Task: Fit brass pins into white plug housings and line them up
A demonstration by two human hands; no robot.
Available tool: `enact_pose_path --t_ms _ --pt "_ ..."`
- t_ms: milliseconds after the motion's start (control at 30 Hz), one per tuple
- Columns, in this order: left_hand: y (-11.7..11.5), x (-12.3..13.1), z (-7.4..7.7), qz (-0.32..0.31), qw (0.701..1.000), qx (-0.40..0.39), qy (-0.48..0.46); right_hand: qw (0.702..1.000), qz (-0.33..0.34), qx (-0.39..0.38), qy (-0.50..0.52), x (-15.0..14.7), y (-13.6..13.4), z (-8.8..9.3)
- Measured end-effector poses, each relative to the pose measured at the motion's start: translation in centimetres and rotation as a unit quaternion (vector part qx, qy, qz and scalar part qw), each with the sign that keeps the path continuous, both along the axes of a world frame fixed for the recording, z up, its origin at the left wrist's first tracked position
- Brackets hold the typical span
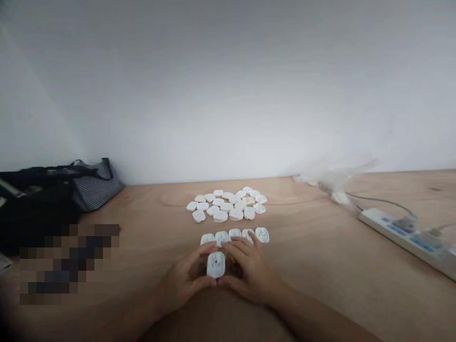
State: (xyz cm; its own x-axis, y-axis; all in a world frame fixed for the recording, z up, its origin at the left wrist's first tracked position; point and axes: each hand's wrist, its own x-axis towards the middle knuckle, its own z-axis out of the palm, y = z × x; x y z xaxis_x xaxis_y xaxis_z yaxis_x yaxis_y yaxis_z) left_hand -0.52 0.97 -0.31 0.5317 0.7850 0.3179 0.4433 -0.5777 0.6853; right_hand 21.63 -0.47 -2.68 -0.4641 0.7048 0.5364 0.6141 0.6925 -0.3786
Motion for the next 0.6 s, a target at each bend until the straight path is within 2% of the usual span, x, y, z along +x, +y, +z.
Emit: enact_pose_path --t_ms 233,333,467,600 --pt "-0.1 1.1 -1.6 0.023 0.998 -0.028 -0.048 0.998 0.05 -0.042 0.02 -0.2 0.3 0.6" --pt "-0.1 1.2 -1.2 0.037 0.998 -0.007 -0.044 0.997 0.053 -0.052 0.035 -0.1 0.3 0.7" --pt "0.5 0.2 0.1 0.02 0.999 0.045 -0.002 0.997 0.03 -0.047 0.049 0.1 0.0 0.9" --pt "1.9 -1.9 0.7 0.069 0.995 0.04 0.054 0.998 -0.015 -0.024 0.05 0.5 -0.1 0.8"
